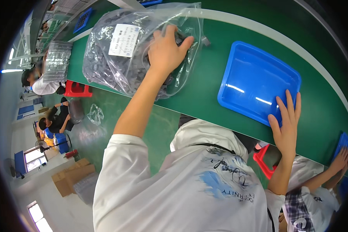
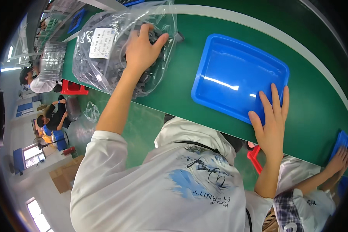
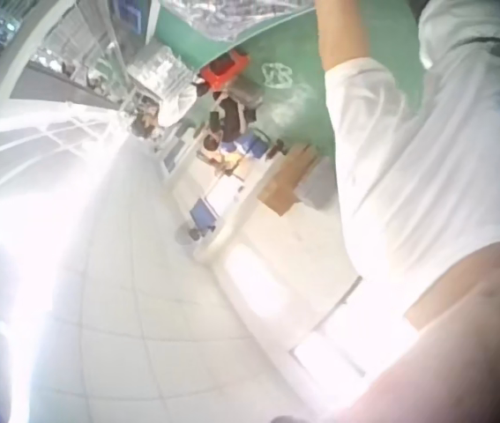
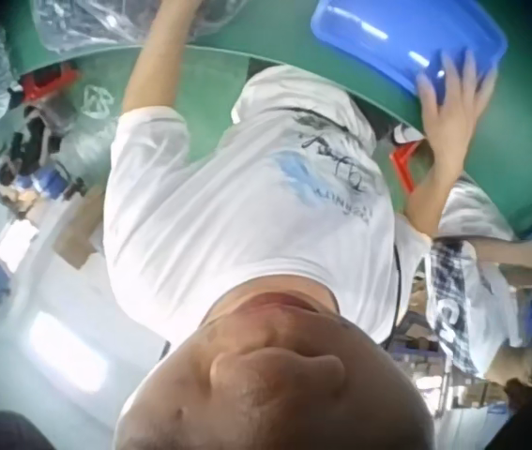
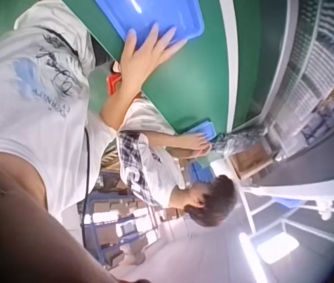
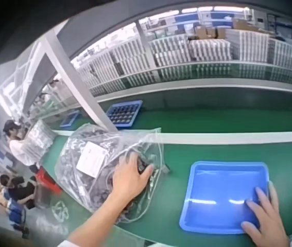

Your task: Placing small electronic components from a bulk bag into a sorting tray.

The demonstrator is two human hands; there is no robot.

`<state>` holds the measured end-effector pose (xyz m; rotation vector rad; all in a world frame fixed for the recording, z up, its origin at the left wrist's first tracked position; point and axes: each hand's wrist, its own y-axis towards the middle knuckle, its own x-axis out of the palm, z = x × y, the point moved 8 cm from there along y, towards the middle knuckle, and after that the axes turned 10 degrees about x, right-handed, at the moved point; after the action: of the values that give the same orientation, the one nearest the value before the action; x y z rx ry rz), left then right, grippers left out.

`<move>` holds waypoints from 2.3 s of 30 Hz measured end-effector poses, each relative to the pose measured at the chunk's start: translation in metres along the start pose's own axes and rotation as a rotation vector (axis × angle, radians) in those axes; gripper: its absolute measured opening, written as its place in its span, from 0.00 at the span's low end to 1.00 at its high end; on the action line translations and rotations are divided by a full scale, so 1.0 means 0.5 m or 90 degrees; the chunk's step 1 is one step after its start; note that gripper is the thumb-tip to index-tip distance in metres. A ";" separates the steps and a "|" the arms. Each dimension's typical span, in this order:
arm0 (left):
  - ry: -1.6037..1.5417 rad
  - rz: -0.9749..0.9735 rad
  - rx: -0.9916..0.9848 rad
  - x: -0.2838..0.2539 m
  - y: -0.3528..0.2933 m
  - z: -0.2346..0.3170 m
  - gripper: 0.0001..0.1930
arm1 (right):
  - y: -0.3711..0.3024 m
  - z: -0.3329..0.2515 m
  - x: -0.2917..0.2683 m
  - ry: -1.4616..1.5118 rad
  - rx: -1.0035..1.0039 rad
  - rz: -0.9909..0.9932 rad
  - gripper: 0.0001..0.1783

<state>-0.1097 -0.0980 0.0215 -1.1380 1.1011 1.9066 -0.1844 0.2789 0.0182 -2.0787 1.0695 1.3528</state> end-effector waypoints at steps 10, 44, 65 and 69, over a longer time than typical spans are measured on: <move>-0.010 0.010 0.022 0.018 0.020 -0.033 0.25 | -0.033 0.040 -0.009 -0.035 0.031 -0.004 0.26; -0.179 -0.240 0.289 -0.002 -0.161 0.169 0.19 | 0.137 -0.077 -0.016 0.056 -0.086 0.082 0.20; -0.230 -0.096 0.495 0.065 -0.036 0.338 0.13 | 0.147 -0.055 0.037 -0.062 -0.004 -0.017 0.08; -0.250 -0.054 0.531 0.062 -0.069 0.315 0.13 | 0.159 -0.065 0.041 -0.086 -0.053 -0.035 0.10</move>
<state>-0.1500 0.0611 0.0247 -0.3207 1.3790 1.2898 -0.2244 0.2002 0.0175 -2.0265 0.9071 1.5100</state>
